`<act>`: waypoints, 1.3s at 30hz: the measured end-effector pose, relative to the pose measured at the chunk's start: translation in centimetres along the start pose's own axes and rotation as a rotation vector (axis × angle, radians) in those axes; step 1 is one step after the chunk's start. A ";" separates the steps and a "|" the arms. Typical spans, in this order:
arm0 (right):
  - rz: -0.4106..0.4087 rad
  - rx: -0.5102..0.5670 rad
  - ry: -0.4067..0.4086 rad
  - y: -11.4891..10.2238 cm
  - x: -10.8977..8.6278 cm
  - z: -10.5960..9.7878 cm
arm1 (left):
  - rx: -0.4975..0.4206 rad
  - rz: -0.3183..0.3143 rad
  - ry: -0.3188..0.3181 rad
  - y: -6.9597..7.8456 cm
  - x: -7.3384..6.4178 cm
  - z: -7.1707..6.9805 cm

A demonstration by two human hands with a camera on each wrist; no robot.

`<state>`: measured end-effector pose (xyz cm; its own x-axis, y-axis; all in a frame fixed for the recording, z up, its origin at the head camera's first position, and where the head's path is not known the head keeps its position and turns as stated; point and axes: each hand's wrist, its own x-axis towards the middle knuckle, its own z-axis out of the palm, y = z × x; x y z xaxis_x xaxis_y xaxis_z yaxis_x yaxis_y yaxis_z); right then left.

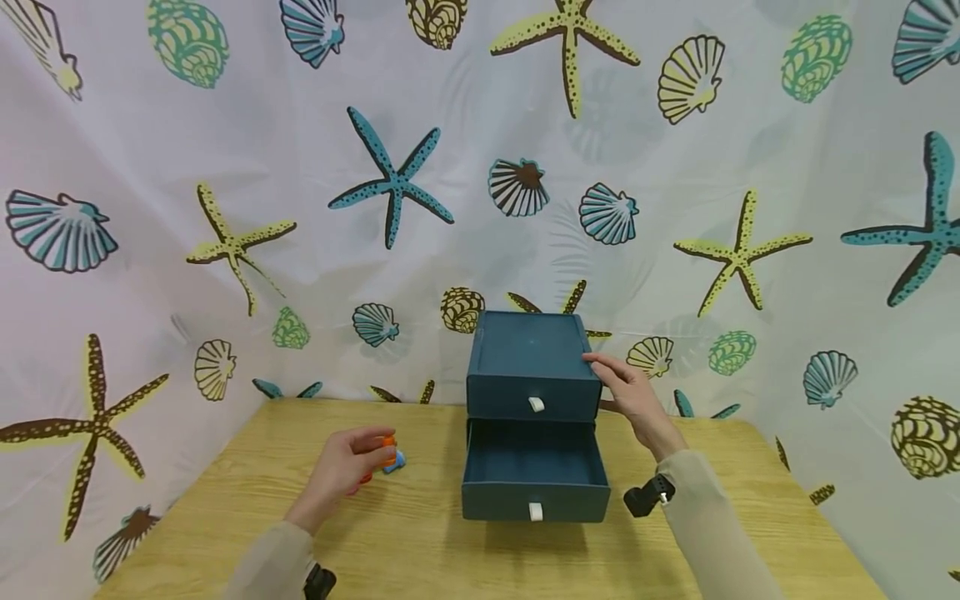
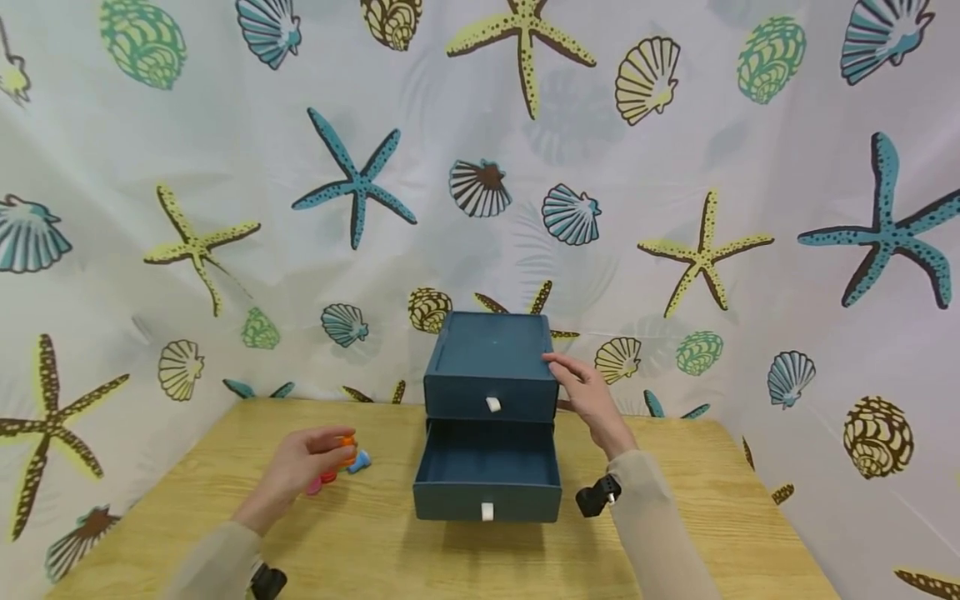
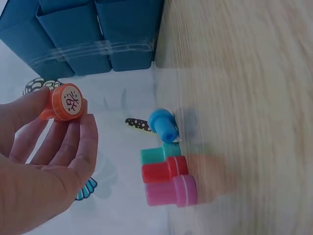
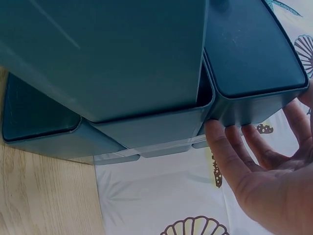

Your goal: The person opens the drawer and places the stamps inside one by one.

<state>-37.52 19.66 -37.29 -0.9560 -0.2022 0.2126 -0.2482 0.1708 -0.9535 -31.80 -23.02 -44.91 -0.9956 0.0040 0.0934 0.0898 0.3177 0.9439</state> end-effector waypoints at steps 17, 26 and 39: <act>0.004 -0.010 0.010 0.2 0.2 0.0 | -0.063 0.122 0.022 2.8 0.0 4.7; 0.004 0.000 0.010 0.2 0.2 0.0 | -0.083 0.143 0.051 4.4 0.1 6.4; -0.009 -0.011 0.008 0.3 0.3 -0.1 | -0.130 0.248 0.082 6.3 0.3 8.6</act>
<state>-37.88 19.77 -37.45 -0.9548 -0.1960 0.2233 -0.2588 0.1795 -0.9491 -31.71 -12.86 -41.68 -0.9379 -0.0123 0.3467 0.3380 0.1922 0.9213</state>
